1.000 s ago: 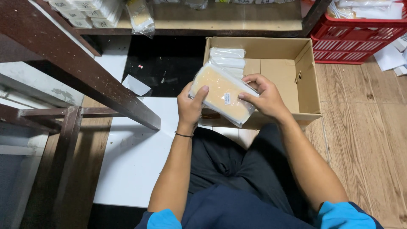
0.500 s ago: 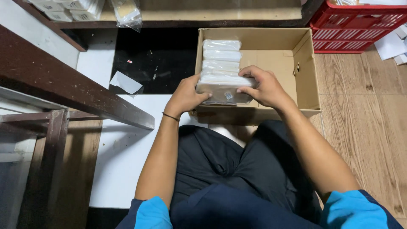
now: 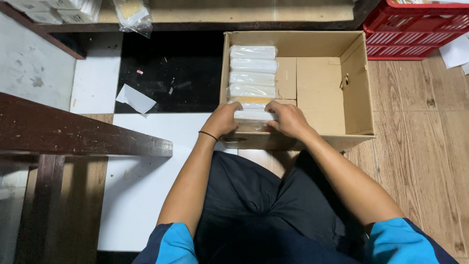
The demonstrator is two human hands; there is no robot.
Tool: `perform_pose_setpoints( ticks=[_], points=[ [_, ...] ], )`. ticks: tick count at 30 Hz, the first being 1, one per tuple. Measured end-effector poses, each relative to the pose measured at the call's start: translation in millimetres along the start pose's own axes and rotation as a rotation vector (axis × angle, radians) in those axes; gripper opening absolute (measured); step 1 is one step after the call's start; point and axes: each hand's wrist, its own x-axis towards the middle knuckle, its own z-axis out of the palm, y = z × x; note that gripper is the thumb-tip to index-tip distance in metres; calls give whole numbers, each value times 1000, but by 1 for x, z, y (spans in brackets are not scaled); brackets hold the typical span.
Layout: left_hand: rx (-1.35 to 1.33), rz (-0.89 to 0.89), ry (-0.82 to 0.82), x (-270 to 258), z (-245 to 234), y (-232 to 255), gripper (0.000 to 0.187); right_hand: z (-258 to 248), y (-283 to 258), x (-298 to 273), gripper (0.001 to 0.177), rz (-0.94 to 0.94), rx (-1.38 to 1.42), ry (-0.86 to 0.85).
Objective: Packing small rectangular packaged items from a shelf into a cardboard box
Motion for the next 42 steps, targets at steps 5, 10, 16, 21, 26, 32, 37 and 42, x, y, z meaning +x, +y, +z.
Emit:
perform_pose_setpoints(
  ticks=[5, 10, 16, 21, 26, 32, 37, 42],
  points=[
    [49, -76, -53, 14, 17, -14, 41, 14, -2, 11, 36, 43, -60, -112],
    [137, -120, -79, 33, 34, -18, 33, 32, 10, 23, 35, 101, -124, -205],
    [304, -42, -40, 48, 51, -26, 16, 49, 15, 39, 34, 164, -167, -287],
    [373, -74, -26, 53, 61, -28, 15, 62, 22, 49, 36, 173, -217, -327],
    [177, -148, -252, 18, 4, 22, 29, 65, 24, 51, 27, 153, -266, -334],
    [233, -143, -117, 48, 50, -22, 18, 63, 13, 54, 21, 97, -325, -320],
    [220, -137, -25, 43, 50, -12, 15, 68, 17, 56, 22, 83, -364, -312],
    [309, -133, 1, 39, 45, -5, 13, 67, 24, 54, 26, 87, -298, -295]
  ],
)
